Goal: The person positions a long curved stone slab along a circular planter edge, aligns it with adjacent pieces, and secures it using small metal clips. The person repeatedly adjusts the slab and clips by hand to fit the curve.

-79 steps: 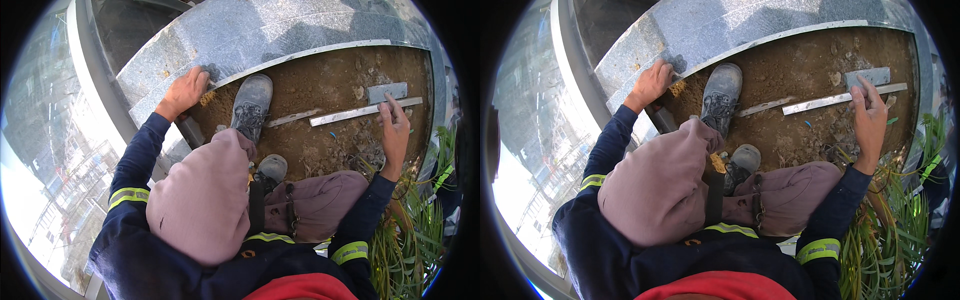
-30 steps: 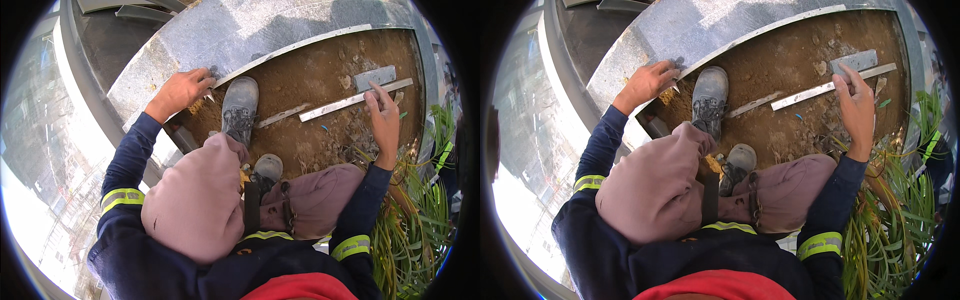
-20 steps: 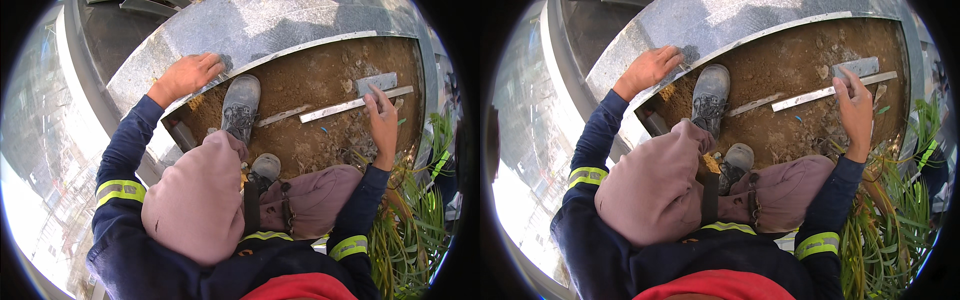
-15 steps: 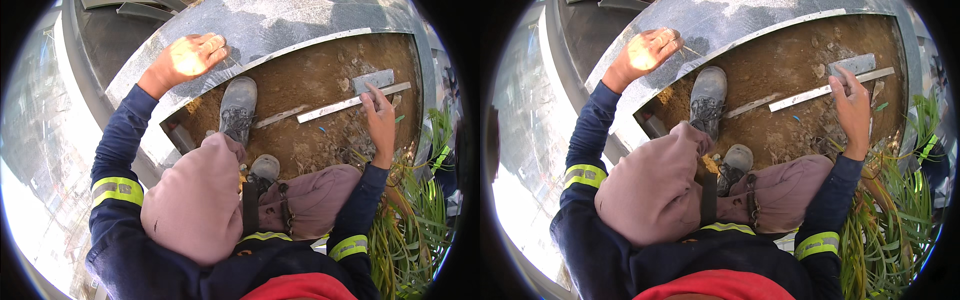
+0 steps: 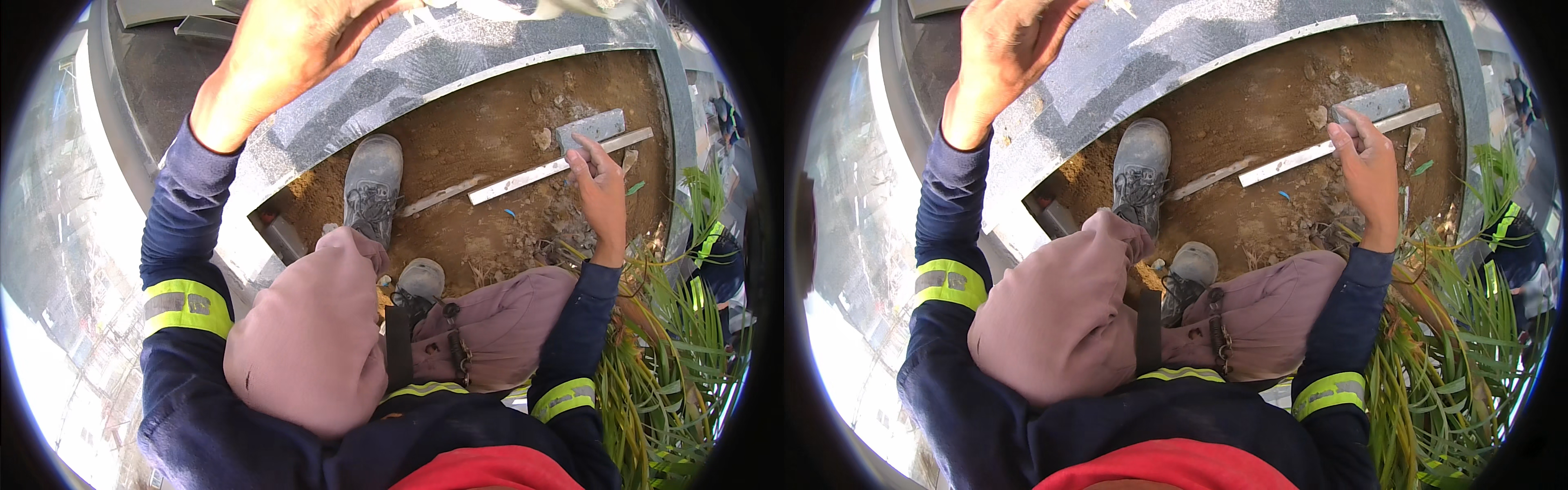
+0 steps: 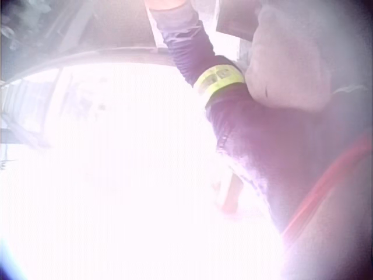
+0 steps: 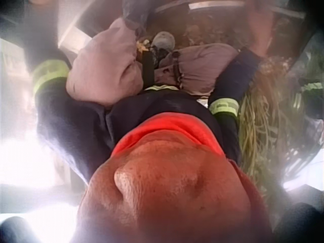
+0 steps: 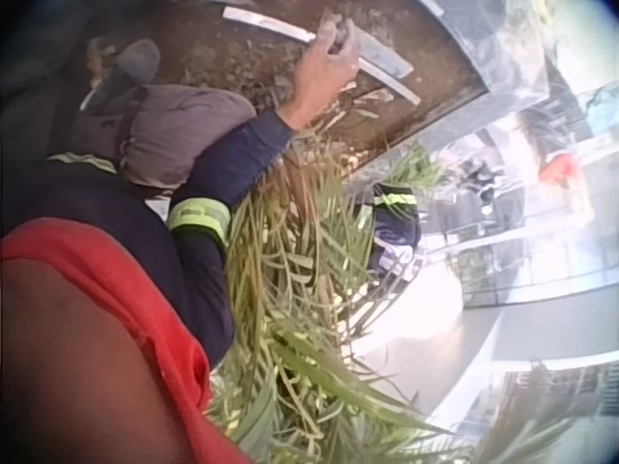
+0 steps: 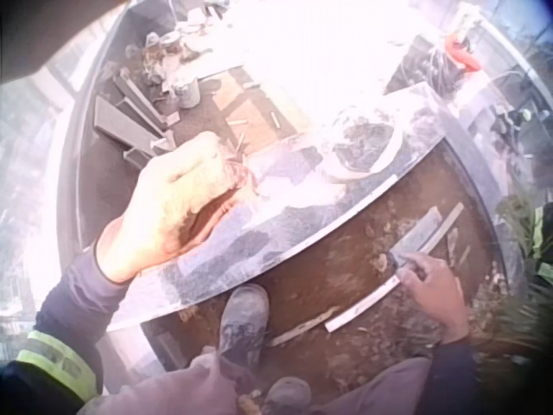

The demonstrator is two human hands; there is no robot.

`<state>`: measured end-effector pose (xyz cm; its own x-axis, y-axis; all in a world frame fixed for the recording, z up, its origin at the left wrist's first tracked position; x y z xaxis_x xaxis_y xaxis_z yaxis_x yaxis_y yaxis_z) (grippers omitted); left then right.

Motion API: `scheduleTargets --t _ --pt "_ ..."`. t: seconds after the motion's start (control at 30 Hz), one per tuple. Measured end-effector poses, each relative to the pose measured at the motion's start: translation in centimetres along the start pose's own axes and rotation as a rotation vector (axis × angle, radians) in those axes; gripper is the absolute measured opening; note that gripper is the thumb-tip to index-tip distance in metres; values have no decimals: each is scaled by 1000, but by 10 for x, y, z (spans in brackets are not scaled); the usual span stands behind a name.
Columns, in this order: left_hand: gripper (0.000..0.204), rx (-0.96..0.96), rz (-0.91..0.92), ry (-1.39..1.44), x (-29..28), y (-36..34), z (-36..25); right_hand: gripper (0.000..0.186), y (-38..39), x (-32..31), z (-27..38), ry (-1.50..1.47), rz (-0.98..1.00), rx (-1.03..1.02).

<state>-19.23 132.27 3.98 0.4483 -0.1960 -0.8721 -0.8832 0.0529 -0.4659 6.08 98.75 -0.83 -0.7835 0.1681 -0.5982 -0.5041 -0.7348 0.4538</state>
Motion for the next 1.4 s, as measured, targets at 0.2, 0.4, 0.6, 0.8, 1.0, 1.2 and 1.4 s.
scheduleTargets --t 0.2,0.4,0.6,0.8,1.0,1.2,1.4 --pt "30 -182 423 329 120 47 -33 42 -2 1 2 -6 9 1" --pt "24 -194 550 312 142 43 -36 42 -1 2 -1 -5 3 23" --pt "29 -116 540 281 159 50 -27 42 -1 0 -1 14 -7 14" --pt "32 101 506 35 162 39 -12 43 -4 2 -6 15 1 22" --pt "29 331 248 -156 171 -8 14 43 -6 3 -16 31 1 3" --pt "17 578 146 -267 153 -77 20 43 -8 3 -22 43 12 17" --pt "14 473 124 -191 111 -128 9 45 -10 4 -24 15 54 10"
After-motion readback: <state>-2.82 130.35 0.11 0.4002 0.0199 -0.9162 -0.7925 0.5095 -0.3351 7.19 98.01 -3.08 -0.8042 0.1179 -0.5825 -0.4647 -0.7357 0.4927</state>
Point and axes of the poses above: each hand's wrist, its own y-axis away from the middle knuckle, its own x-axis out of the palm, z = x × y, the point moved 1 cm from there along -y, towards the middle knuckle, and after that the axes turned 8 degrees about z, right-handed, at the moved point
